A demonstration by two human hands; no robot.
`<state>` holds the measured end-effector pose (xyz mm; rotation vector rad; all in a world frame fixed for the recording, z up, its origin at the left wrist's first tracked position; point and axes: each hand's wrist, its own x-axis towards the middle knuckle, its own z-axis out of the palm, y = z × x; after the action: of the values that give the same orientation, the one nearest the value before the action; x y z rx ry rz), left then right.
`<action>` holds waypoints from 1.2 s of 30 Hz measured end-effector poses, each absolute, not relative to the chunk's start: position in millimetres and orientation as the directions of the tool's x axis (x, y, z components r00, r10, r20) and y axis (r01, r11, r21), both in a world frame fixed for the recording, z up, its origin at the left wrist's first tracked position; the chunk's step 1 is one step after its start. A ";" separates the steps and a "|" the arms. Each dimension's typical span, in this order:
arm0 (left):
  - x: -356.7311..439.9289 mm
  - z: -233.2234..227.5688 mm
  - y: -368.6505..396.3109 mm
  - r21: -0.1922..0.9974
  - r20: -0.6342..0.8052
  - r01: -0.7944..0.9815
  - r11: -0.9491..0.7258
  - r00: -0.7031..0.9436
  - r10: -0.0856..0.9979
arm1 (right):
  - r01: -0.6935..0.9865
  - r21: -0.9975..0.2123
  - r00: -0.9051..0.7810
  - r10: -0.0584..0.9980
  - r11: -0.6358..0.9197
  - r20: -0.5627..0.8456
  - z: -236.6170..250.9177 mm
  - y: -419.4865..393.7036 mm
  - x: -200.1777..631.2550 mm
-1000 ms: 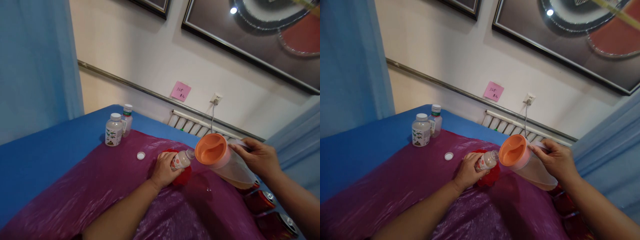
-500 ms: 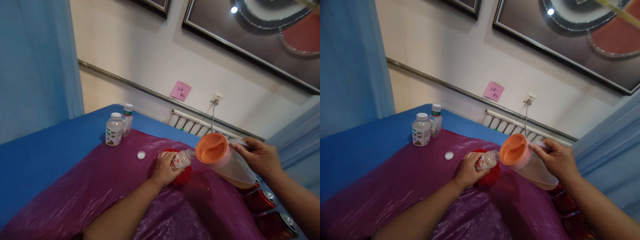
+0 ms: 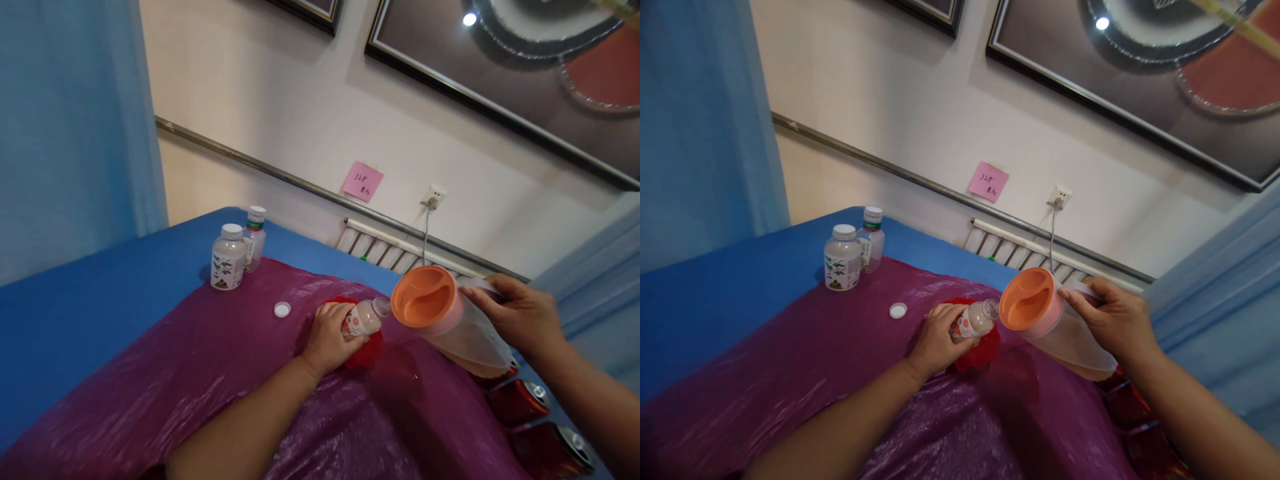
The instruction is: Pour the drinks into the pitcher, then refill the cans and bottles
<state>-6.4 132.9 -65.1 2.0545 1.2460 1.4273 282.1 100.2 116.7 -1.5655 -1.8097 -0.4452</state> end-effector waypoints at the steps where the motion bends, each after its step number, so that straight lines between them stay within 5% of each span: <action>1: -6.3 -65.0 132.9 0.693 0.574 0.463 -0.553 0.110 0.812 | 0.961 -0.176 -0.031 0.722 0.211 0.692 116.5 100.4 282.4; 36: -6.1 -61.5 130.4 0.705 0.562 0.460 -0.539 0.101 0.821 | 0.945 -0.201 -0.046 0.711 0.259 0.701 108.6 104.8 281.1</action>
<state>-6.1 130.4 -61.5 2.0339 1.2573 1.4181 281.1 104.8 108.6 -1.5110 -1.8149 -0.4130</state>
